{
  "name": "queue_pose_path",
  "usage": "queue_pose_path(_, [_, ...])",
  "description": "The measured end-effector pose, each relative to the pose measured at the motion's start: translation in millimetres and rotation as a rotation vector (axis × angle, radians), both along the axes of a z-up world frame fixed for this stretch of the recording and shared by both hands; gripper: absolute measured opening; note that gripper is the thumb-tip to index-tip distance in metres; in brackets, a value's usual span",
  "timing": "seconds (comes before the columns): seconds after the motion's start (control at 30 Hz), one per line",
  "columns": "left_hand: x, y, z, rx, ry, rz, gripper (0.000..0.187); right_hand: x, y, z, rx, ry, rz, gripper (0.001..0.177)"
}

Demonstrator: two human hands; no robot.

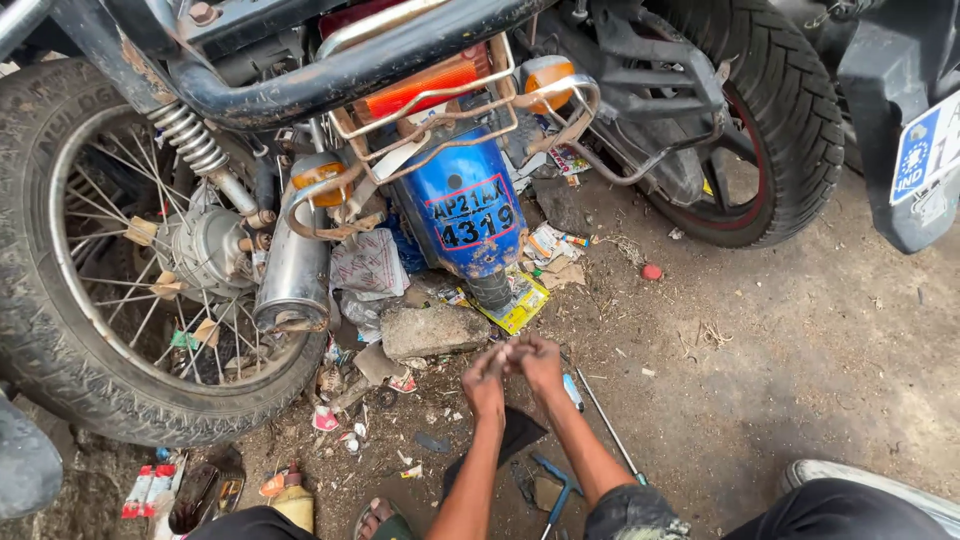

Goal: Repairing the rear light and license plate assembly of a motorcycle using a screwdriver.

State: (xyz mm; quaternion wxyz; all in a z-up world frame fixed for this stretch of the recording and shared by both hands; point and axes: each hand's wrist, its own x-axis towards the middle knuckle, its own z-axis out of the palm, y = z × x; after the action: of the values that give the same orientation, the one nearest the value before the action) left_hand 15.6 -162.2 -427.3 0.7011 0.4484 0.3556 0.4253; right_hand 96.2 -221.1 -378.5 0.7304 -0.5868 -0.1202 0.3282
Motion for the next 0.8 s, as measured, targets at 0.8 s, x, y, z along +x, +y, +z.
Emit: queue_pose_path(0.8, [83, 89, 123, -0.457, -1.149, -0.350, 0.045, -36, 68, -36, 0.968, 0.418, 0.086, 0.029])
